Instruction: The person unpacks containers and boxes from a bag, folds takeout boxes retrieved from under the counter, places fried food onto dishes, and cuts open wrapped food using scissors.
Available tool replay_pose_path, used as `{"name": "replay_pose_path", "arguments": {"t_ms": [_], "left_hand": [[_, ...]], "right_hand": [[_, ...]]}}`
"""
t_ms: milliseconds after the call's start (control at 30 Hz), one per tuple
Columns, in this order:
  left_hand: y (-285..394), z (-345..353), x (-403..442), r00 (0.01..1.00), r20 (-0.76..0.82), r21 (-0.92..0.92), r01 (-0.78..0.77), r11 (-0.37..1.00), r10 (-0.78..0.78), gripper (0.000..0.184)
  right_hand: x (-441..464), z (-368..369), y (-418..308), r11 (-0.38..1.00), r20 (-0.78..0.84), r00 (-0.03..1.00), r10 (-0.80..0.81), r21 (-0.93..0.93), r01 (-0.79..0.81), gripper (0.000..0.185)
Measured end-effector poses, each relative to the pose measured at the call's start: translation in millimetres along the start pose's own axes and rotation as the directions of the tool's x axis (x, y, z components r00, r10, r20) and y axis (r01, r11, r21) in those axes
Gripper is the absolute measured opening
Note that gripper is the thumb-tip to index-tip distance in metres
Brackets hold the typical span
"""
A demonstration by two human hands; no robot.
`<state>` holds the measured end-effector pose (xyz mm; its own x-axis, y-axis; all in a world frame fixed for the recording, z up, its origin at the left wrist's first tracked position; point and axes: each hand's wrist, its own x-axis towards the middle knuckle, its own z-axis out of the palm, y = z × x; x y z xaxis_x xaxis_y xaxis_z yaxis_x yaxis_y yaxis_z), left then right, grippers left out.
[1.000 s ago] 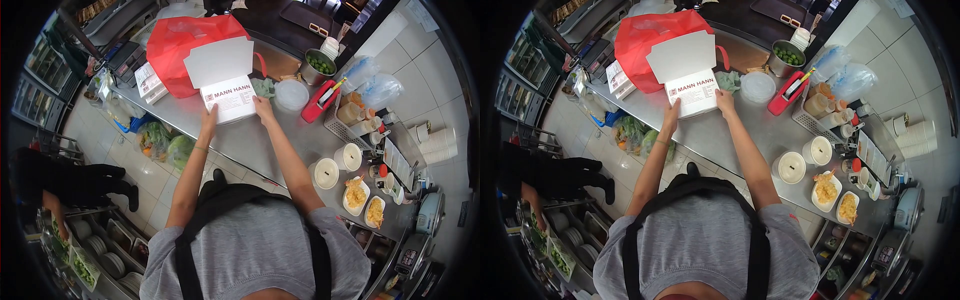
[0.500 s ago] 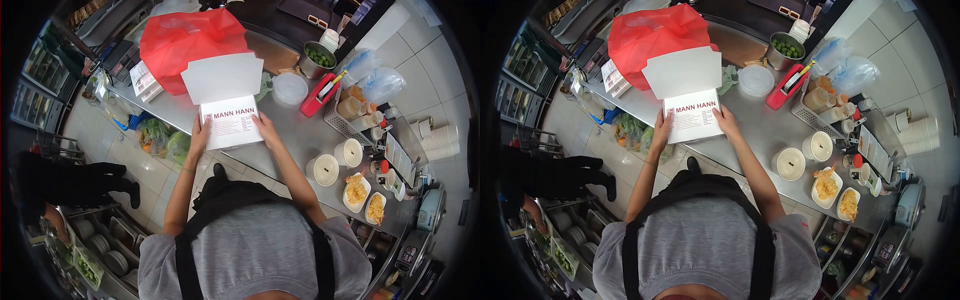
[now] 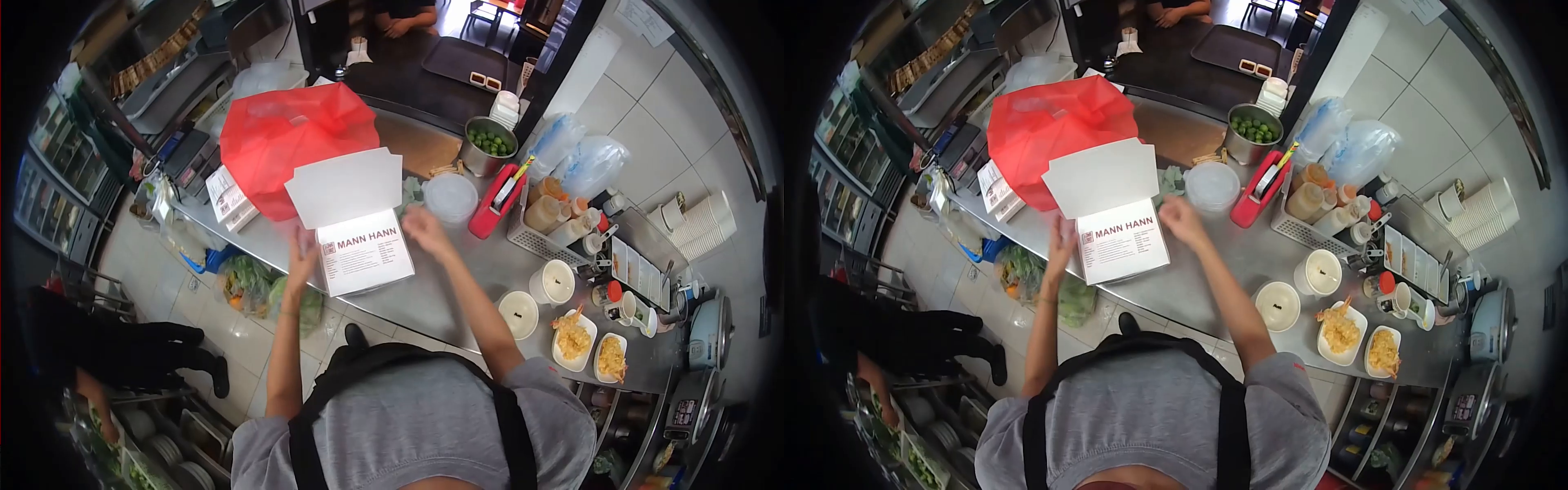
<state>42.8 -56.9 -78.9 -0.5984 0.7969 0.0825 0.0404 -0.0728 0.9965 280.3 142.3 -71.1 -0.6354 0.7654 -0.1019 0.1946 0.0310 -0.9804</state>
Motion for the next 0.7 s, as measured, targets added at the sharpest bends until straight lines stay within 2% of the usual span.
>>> {"name": "replay_pose_path", "arguments": {"t_ms": [33,100,133,200,233,267,300,333,367,400,433,467,500,533,567,600,633,667,700], "left_hand": [[-5.3,-20.9,22.6,0.969,0.029,0.185,-0.247,0.951,0.246,0.067],[30.6,-25.8,51.2,0.947,0.147,-0.128,-0.268,0.955,0.285,0.054],[32.9,-24.4,66.7,0.949,0.139,-0.128,-0.266,0.956,0.283,0.054],[36.3,-24.1,94.6,0.962,0.240,-0.250,-0.072,0.966,0.133,0.035],[36.2,-20.2,103.5,0.961,0.236,-0.248,-0.084,0.965,0.144,0.035],[33.7,-9.7,109.5,0.980,0.140,-0.240,-0.102,0.965,0.138,0.030],[35.6,2.7,110.1,0.991,0.042,-0.232,-0.117,0.966,0.130,0.027],[36.6,12.9,107.4,0.990,0.039,-0.233,-0.122,0.965,0.135,0.027],[43.0,25.2,103.0,0.980,-0.118,-0.160,-0.177,0.971,0.159,0.027],[50.6,38.5,99.7,0.944,-0.270,-0.080,-0.216,0.973,0.187,0.027],[58.1,52.8,93.6,0.892,-0.385,0.147,-0.193,0.970,0.236,0.031],[55.5,65.3,90.6,0.892,-0.391,0.145,-0.184,0.972,0.227,0.031],[52.4,77.0,91.6,0.832,-0.472,0.201,-0.220,0.955,0.291,0.032],[51.0,86.7,93.9,0.760,-0.543,0.262,-0.251,0.932,0.357,0.033],[51.1,93.5,96.1,0.674,-0.604,0.326,-0.279,0.903,0.426,0.035],[55.5,99.2,96.2,0.666,-0.609,0.328,-0.282,0.902,0.430,0.035],[60.3,103.3,96.1,0.670,-0.649,0.343,-0.165,0.925,0.361,0.037],[63.3,104.1,95.6,0.667,-0.686,0.351,-0.047,0.935,0.291,0.039],[63.0,101.5,98.8,0.696,-0.680,0.274,-0.048,0.960,0.229,0.046]], "right_hand": [[14.2,-8.7,-3.9,0.888,-0.125,0.881,-0.456,-0.133,0.440,0.046],[33.9,-20.6,-38.9,0.904,-0.080,0.906,-0.415,0.080,0.421,0.049],[43.0,-18.7,-48.2,0.905,-0.071,0.908,-0.413,0.080,0.418,0.049],[65.1,-6.1,-61.8,0.884,0.139,0.915,-0.379,0.348,0.313,0.044],[78.3,-0.4,-57.2,0.900,0.162,0.909,-0.385,0.285,0.330,0.035],[85.2,6.6,-52.8,0.897,0.164,0.905,-0.393,0.285,0.338,0.035],[89.6,14.7,-49.1,0.916,0.038,0.948,-0.316,0.274,0.294,0.031],[93.7,23.9,-45.1,0.931,-0.089,0.969,-0.232,0.268,0.247,0.028],[97.3,35.2,-38.2,0.930,-0.232,0.926,-0.299,0.144,0.337,0.027],[93.9,47.2,-45.7,0.928,-0.227,0.924,-0.308,0.141,0.344,0.027],[84.4,60.3,-53.9,0.903,-0.415,0.812,-0.411,-0.064,0.424,0.027],[77.2,73.1,-57.7,0.852,-0.554,0.650,-0.520,-0.279,0.444,0.028],[77.3,85.2,-59.4,0.843,-0.592,0.606,-0.532,-0.303,0.444,0.038],[75.1,92.6,-60.6,0.844,-0.585,0.612,-0.532,-0.304,0.443,0.038],[74.4,98.8,-65.6,0.814,-0.610,0.543,-0.578,-0.376,0.443,0.043],[77.3,102.7,-68.3,0.779,-0.627,0.466,-0.624,-0.446,0.441,0.049],[76.9,103.2,-69.2,0.809,-0.612,0.534,-0.584,-0.379,0.449,0.051],[72.1,106.3,-72.9,0.806,-0.611,0.531,-0.587,-0.378,0.456,0.051],[66.9,106.6,-79.3,0.863,-0.617,0.606,-0.503,-0.324,0.387,0.048]]}}
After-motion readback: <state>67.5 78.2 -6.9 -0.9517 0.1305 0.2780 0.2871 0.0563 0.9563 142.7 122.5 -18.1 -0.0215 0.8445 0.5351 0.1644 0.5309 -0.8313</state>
